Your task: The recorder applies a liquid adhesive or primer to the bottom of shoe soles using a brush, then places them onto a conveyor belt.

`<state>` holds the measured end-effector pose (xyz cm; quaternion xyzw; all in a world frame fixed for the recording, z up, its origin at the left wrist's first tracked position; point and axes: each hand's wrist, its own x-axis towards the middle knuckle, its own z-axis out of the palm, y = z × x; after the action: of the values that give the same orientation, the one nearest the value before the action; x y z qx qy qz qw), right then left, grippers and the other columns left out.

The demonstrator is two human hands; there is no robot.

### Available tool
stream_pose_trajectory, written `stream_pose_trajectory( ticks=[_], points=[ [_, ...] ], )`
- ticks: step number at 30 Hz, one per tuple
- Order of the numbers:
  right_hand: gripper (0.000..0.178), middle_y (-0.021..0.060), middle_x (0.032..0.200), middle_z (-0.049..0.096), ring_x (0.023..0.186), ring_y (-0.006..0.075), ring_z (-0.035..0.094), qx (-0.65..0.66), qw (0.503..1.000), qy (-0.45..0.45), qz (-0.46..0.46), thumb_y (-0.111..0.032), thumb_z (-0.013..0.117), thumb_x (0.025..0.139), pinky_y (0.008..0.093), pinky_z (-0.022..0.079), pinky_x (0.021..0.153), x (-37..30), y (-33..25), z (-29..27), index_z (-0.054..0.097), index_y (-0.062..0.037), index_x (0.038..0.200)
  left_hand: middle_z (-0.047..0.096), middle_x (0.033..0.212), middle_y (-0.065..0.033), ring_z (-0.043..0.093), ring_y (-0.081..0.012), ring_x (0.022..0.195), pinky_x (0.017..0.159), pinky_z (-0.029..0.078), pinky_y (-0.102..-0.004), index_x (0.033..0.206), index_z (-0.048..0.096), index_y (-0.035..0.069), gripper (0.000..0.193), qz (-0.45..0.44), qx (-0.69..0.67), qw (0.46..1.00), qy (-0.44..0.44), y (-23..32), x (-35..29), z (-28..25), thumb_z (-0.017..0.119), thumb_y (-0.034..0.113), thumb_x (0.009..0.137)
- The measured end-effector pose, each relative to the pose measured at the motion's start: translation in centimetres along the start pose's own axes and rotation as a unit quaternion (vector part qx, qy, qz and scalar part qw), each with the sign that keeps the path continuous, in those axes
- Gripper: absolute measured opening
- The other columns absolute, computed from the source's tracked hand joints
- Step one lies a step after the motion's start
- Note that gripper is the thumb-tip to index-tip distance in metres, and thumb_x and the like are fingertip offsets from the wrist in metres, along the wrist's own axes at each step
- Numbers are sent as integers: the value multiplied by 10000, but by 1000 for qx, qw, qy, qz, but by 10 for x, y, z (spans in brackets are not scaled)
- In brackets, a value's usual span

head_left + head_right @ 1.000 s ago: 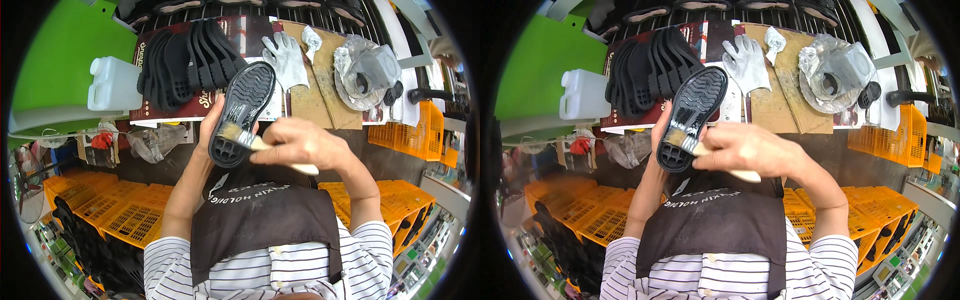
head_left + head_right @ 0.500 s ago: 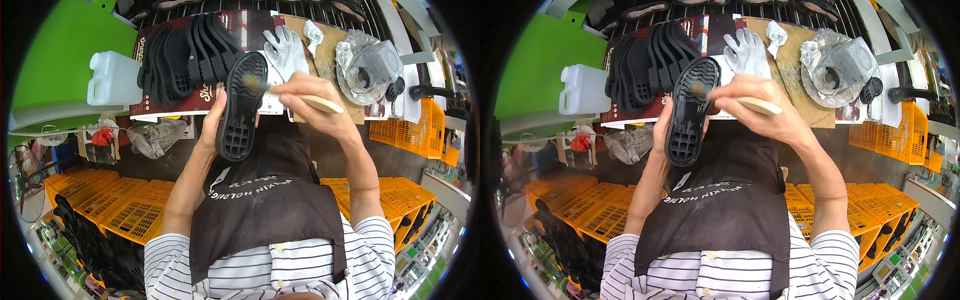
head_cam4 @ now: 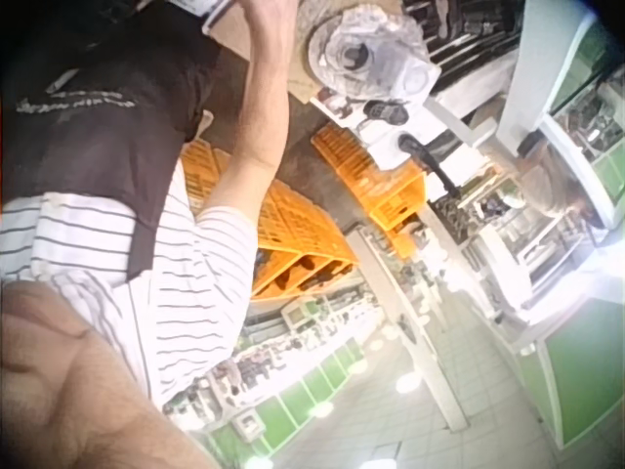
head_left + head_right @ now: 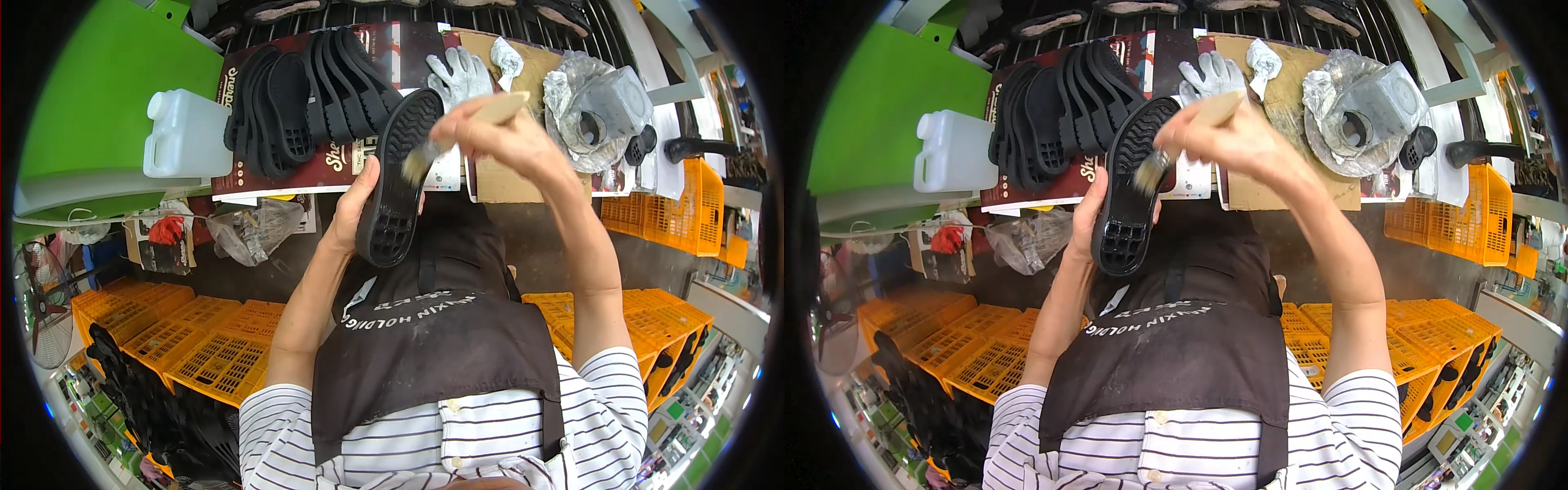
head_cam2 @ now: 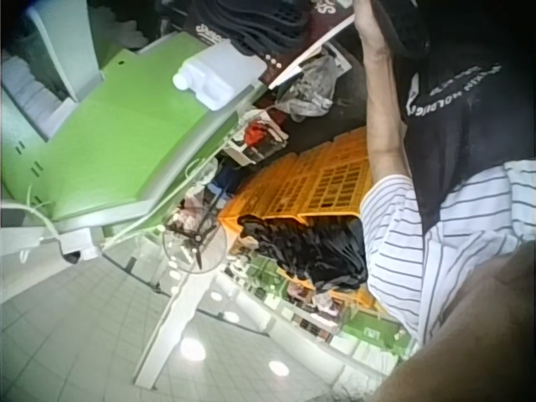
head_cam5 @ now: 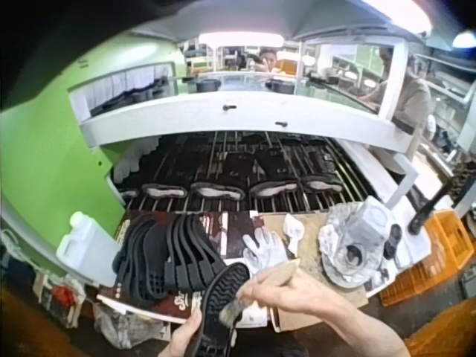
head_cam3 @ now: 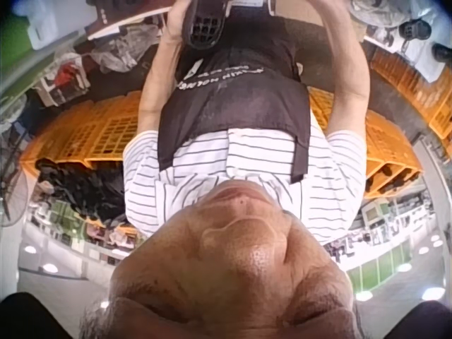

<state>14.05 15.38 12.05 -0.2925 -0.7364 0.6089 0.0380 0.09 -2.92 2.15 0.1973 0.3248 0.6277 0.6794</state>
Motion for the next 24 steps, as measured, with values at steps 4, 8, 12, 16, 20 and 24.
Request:
stream_pose_trajectory(
  ticks=[4, 8, 12, 16, 20, 24],
  points=[
    [183, 93, 787, 648, 723, 204, 629, -216, 930, 120, -272, -128, 659, 816, 328, 507, 645, 15, 23, -2, 703, -47, 974, 647, 884, -105, 618, -153, 762, 681, 499, -270, 1094, 582, 4, 609, 21, -29, 999, -6, 2, 2, 5, 244, 503, 1013],
    [314, 75, 876, 544, 828, 272, 571, -320, 865, -55, -384, -116, 665, 779, 380, 500, 685, -17, 23, 23, 638, -89, 1091, 658, 922, -124, 635, -182, 798, 728, 523, -309, 1120, 579, 12, 607, 23, -134, 991, 16, 4, 5, 3, 250, 509, 1009],
    [262, 53, 851, 559, 780, 240, 569, -223, 877, -120, -408, -88, 679, 768, 343, 473, 634, -31, 20, 22, 672, -100, 1030, 667, 916, -141, 660, -211, 766, 695, 549, -328, 1152, 568, -14, 639, 16, -175, 984, 22, 2, 11, 0, 286, 536, 993],
    [297, 56, 779, 573, 717, 237, 570, -328, 876, 77, -344, -40, 728, 730, 337, 458, 626, -24, 25, 0, 681, -96, 1018, 648, 843, -136, 627, -188, 669, 579, 511, -274, 1123, 574, -6, 682, -37, -170, 984, -33, 8, 11, 11, 252, 578, 981],
    [217, 91, 893, 625, 789, 268, 601, -163, 903, -71, -391, -80, 690, 817, 354, 495, 705, -39, 19, 18, 669, -68, 1032, 669, 919, -120, 657, -203, 755, 682, 551, -311, 1171, 558, 7, 623, -37, -151, 983, 94, 9, 23, 19, 261, 528, 1004],
    [165, 115, 839, 651, 798, 251, 624, -39, 945, -16, -324, -45, 660, 842, 339, 488, 711, -53, 18, -1, 699, -33, 1001, 671, 925, -121, 661, -196, 799, 740, 551, -302, 1123, 585, 4, 640, -45, -118, 991, 47, -5, 26, -1, 282, 553, 992]
  ],
)
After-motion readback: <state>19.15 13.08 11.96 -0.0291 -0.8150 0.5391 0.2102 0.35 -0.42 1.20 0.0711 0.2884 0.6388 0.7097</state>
